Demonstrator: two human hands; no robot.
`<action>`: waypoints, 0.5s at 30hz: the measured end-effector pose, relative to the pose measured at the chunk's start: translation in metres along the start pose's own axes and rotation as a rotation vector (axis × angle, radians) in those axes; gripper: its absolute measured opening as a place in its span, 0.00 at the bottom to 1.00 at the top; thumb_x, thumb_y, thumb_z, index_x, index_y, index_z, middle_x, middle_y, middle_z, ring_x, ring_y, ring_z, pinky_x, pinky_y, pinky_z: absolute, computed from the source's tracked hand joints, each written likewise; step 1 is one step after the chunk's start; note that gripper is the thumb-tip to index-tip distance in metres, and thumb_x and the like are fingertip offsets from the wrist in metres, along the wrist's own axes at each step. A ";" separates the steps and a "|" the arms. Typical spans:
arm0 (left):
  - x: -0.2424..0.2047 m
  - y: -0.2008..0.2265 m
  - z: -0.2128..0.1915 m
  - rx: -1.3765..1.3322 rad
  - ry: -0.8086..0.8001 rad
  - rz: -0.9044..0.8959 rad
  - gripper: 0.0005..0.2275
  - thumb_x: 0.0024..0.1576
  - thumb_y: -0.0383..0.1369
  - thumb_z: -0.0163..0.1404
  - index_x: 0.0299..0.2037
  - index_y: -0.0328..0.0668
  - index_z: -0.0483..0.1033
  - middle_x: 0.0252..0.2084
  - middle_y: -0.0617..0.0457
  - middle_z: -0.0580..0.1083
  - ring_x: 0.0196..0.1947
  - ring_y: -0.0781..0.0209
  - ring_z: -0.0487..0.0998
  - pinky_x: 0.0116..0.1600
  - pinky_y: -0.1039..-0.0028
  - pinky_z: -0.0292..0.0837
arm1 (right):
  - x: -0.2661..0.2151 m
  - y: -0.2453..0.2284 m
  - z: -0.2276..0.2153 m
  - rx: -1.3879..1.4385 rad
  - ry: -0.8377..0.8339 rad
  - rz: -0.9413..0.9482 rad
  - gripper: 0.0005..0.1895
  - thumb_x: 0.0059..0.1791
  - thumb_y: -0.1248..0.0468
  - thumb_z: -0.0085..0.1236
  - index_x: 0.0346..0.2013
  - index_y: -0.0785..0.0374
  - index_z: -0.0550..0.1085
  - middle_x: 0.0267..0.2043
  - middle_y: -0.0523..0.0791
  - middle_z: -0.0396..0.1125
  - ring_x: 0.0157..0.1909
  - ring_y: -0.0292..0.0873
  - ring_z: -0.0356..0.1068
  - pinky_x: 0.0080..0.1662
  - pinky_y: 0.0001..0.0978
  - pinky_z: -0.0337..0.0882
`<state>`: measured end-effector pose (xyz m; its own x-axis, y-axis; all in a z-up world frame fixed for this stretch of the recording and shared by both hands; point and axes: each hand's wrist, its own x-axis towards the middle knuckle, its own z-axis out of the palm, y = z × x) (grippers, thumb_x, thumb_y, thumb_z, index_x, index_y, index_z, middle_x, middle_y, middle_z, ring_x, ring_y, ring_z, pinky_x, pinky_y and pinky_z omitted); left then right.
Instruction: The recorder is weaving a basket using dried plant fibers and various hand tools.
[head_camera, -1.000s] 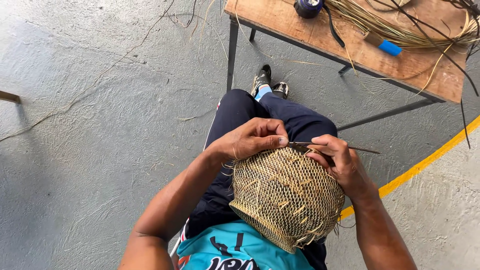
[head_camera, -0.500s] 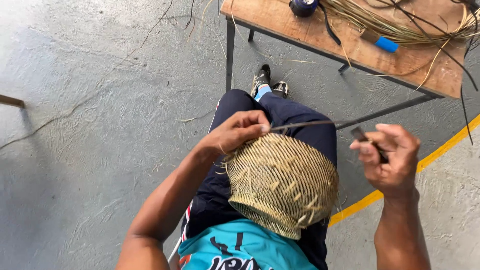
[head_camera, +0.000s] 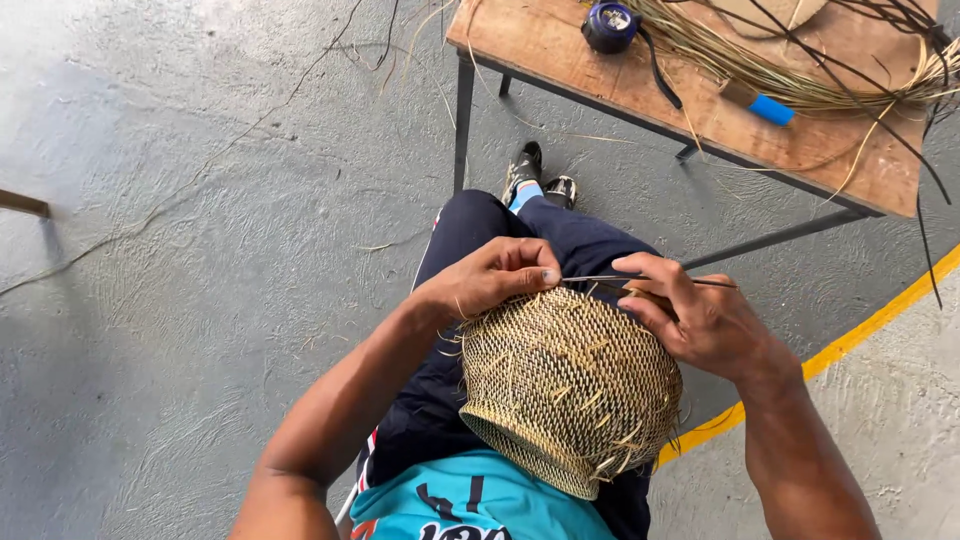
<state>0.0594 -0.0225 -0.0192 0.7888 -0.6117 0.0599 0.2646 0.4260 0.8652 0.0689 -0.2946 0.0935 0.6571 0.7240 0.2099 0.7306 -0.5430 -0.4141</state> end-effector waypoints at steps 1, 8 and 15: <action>0.000 0.001 0.001 0.009 -0.002 -0.016 0.10 0.64 0.38 0.53 0.40 0.38 0.76 0.33 0.62 0.74 0.32 0.77 0.73 0.38 0.82 0.69 | 0.002 0.000 0.000 -0.014 -0.030 -0.012 0.28 0.48 0.65 0.64 0.59 0.62 0.64 0.35 0.49 0.77 0.36 0.45 0.80 0.34 0.33 0.78; 0.004 -0.004 -0.001 0.021 0.004 0.001 0.10 0.65 0.39 0.53 0.40 0.38 0.76 0.32 0.62 0.73 0.31 0.77 0.70 0.36 0.82 0.66 | 0.014 0.004 0.004 0.055 -0.075 -0.107 0.24 0.49 0.65 0.62 0.55 0.66 0.62 0.47 0.49 0.76 0.43 0.45 0.80 0.41 0.33 0.80; -0.002 0.002 0.004 0.000 0.016 0.008 0.11 0.64 0.40 0.54 0.39 0.40 0.76 0.31 0.63 0.73 0.31 0.78 0.70 0.36 0.83 0.66 | 0.000 0.016 0.022 0.085 -0.035 -0.044 0.23 0.48 0.65 0.64 0.52 0.67 0.63 0.44 0.49 0.76 0.38 0.44 0.80 0.36 0.33 0.79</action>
<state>0.0555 -0.0231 -0.0153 0.7997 -0.5976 0.0585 0.2583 0.4303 0.8649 0.0767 -0.2935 0.0675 0.6167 0.7616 0.1992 0.7393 -0.4734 -0.4790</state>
